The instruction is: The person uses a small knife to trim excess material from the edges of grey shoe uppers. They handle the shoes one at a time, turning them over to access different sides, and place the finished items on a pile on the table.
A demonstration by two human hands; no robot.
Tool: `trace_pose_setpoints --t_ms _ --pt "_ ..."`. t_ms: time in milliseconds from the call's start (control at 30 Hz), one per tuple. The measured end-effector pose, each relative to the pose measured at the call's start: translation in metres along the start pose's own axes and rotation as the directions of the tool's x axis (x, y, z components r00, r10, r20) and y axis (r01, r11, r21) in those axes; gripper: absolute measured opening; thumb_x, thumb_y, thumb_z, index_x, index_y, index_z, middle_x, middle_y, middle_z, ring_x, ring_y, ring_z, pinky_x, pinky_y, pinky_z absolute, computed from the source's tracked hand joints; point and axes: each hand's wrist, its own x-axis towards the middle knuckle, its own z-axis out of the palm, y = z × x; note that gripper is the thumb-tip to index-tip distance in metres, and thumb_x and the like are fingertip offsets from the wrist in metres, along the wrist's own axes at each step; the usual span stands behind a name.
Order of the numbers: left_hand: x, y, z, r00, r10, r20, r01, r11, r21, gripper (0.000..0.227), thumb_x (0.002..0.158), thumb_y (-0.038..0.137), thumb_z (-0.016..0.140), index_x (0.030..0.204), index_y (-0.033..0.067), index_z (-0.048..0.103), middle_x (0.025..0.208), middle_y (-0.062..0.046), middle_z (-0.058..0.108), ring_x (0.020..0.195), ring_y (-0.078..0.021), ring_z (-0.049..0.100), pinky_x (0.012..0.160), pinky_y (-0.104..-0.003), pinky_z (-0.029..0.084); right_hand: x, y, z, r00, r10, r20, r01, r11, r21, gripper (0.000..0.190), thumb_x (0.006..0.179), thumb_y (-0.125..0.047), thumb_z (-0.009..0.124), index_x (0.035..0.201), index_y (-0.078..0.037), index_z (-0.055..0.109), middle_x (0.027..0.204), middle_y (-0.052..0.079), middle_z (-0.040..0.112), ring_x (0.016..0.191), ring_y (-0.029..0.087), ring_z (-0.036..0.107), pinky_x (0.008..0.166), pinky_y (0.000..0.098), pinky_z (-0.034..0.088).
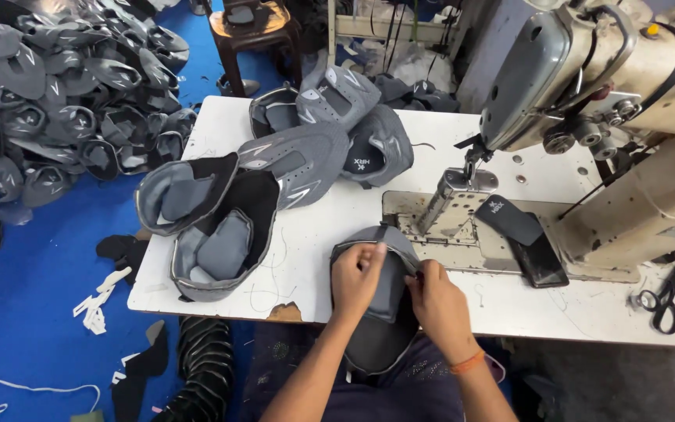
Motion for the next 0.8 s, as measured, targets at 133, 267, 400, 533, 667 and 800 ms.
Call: trace_pose_setpoints --t_ms 133,267,400,533,667,800 --pt "0.004 -0.005 0.017 1.000 0.016 0.014 -0.016 1.000 0.018 0.027 0.090 0.026 0.077 0.086 -0.0003 0.072 0.076 -0.012 0.073 0.067 -0.0209 0.070 0.063 -0.034 0.055 -0.006 0.010 0.027 0.997 0.073 0.027 -0.074 0.996 0.044 0.032 0.094 -0.024 0.066 0.108 0.000 0.050 0.090 0.024 0.067 0.070 0.048 0.064 0.057 0.0531 0.049" --pt "-0.004 -0.034 0.029 0.981 0.190 -0.028 -0.191 0.980 -0.049 0.018 0.096 0.017 0.070 0.092 0.0001 0.068 0.081 -0.011 0.070 0.071 -0.0218 0.067 0.066 -0.034 0.053 -0.008 0.010 0.024 0.998 0.057 0.028 -0.059 0.996 0.072 0.030 0.092 -0.027 0.067 0.103 -0.003 0.053 0.087 0.023 0.068 0.071 0.047 0.065 0.058 0.0531 0.050" --pt "-0.009 -0.035 0.026 0.962 0.266 -0.058 -0.271 0.958 -0.096 0.014 0.100 0.013 0.066 0.095 0.0001 0.063 0.083 -0.011 0.065 0.071 -0.0229 0.063 0.066 -0.035 0.051 0.004 0.001 -0.004 0.990 0.091 0.110 -0.084 0.995 -0.061 0.029 0.093 -0.028 0.066 0.103 -0.004 0.054 0.089 0.019 0.069 0.070 0.044 0.066 0.058 0.0514 0.051" --pt "-0.014 -0.029 0.024 0.952 0.281 -0.118 -0.293 0.952 -0.092 0.009 0.099 0.007 0.065 0.094 0.0007 0.061 0.084 -0.010 0.060 0.068 -0.0223 0.058 0.063 -0.034 0.049 0.018 -0.001 -0.014 0.987 -0.073 0.140 0.102 0.973 -0.209 0.025 0.093 -0.026 0.065 0.103 -0.005 0.056 0.086 0.015 0.068 0.069 0.036 0.069 0.056 0.0458 0.053" --pt "-0.018 -0.025 0.022 0.943 0.288 -0.166 -0.297 0.954 -0.036 0.011 0.093 0.003 0.071 0.090 0.0012 0.061 0.081 -0.010 0.059 0.064 -0.0224 0.057 0.058 -0.034 0.047 0.033 0.000 -0.016 0.935 -0.276 0.221 0.342 0.867 -0.363 0.020 0.094 -0.024 0.062 0.095 -0.006 0.055 0.083 0.012 0.064 0.068 0.029 0.070 0.055 0.0408 0.055" --pt "-0.018 -0.019 0.018 0.943 0.293 -0.155 -0.300 0.953 -0.027 0.011 0.092 0.001 0.071 0.089 0.0011 0.060 0.082 -0.010 0.060 0.065 -0.0238 0.059 0.059 -0.035 0.048 0.042 0.001 -0.015 0.902 -0.307 0.304 0.416 0.810 -0.413 0.018 0.095 -0.023 0.059 0.098 -0.006 0.055 0.084 0.012 0.064 0.065 0.028 0.070 0.055 0.0388 0.055"
